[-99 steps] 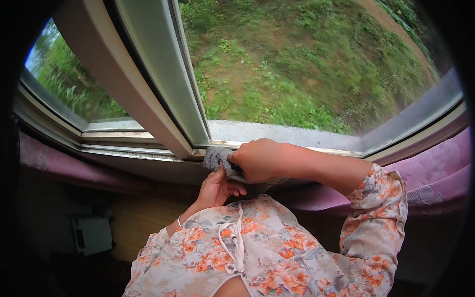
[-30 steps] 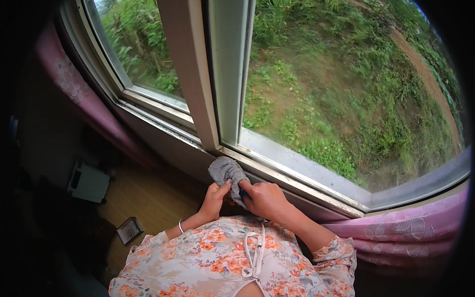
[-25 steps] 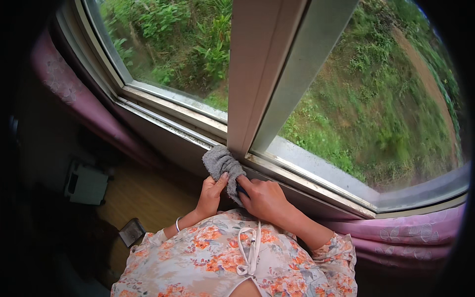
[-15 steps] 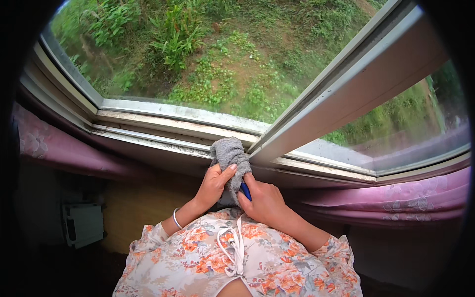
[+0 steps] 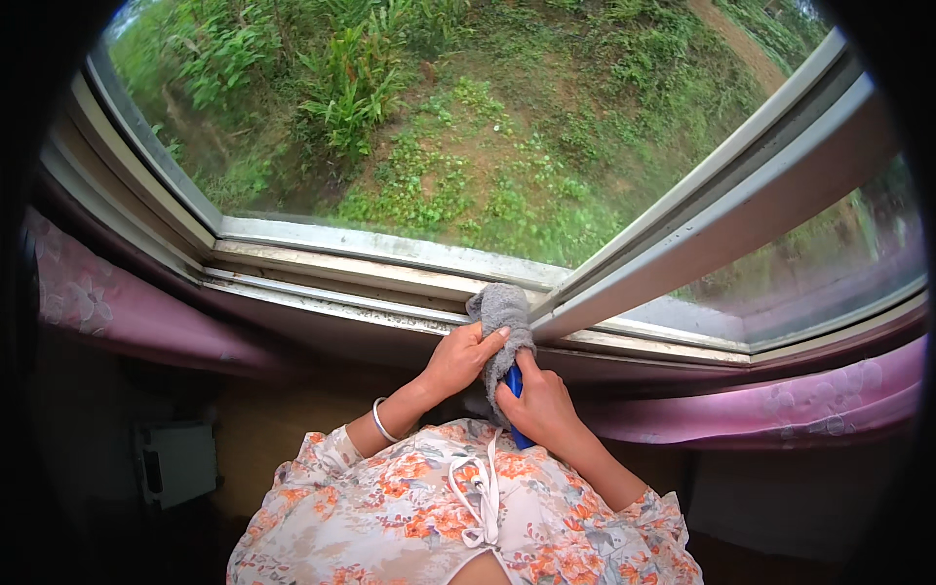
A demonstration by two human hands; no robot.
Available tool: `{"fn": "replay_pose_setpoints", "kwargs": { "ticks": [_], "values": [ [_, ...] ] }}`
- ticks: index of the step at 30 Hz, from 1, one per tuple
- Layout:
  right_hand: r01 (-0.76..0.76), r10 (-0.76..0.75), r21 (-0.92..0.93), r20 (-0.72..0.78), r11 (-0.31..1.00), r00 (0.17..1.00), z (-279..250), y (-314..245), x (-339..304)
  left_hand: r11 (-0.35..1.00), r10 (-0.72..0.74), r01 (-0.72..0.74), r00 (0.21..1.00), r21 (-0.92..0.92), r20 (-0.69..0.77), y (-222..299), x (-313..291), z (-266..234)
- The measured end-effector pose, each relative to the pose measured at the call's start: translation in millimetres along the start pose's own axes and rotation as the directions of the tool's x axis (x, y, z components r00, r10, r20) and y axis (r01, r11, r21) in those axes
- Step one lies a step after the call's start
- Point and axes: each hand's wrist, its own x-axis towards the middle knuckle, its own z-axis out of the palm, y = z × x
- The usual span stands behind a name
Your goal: The person cleans a window frame using a cloth and a scraper. They wipe the frame and sills, scrape off debris, and remove a piece of tape from the frame. The person also briefly handles a plastic bag and a backpack.
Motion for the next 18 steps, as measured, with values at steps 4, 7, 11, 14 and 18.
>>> {"fn": "replay_pose_setpoints", "kwargs": {
  "ticks": [4,7,11,14,18],
  "values": [
    [0.063,-0.061,-0.047,0.043,0.997,0.997,6.6,-5.8,10.8,0.949,-0.023,0.064,0.991,0.310,-0.134,9.6,-26.0,-28.0],
    [0.110,-0.106,-0.056,0.064,0.992,0.992,11.2,-4.0,11.3,0.991,0.094,-0.044,0.903,0.127,-0.419,3.9,-48.2,-54.0],
    [0.189,-0.191,-0.068,-0.018,0.980,0.981,15.9,10.3,11.5,0.755,0.617,-0.054,0.395,0.653,-0.681,2.4,-71.1,-148.5],
    [0.197,-0.203,-0.102,-0.051,0.975,0.978,19.7,11.3,12.5,0.553,0.805,0.237,0.096,0.799,-0.585,15.2,-96.4,-236.4],
    [0.158,-0.158,0.000,-0.008,0.987,0.987,3.6,1.8,18.8,0.279,0.949,0.511,-0.015,0.813,-0.315,56.6,-114.4,-330.9]
  ]
}}
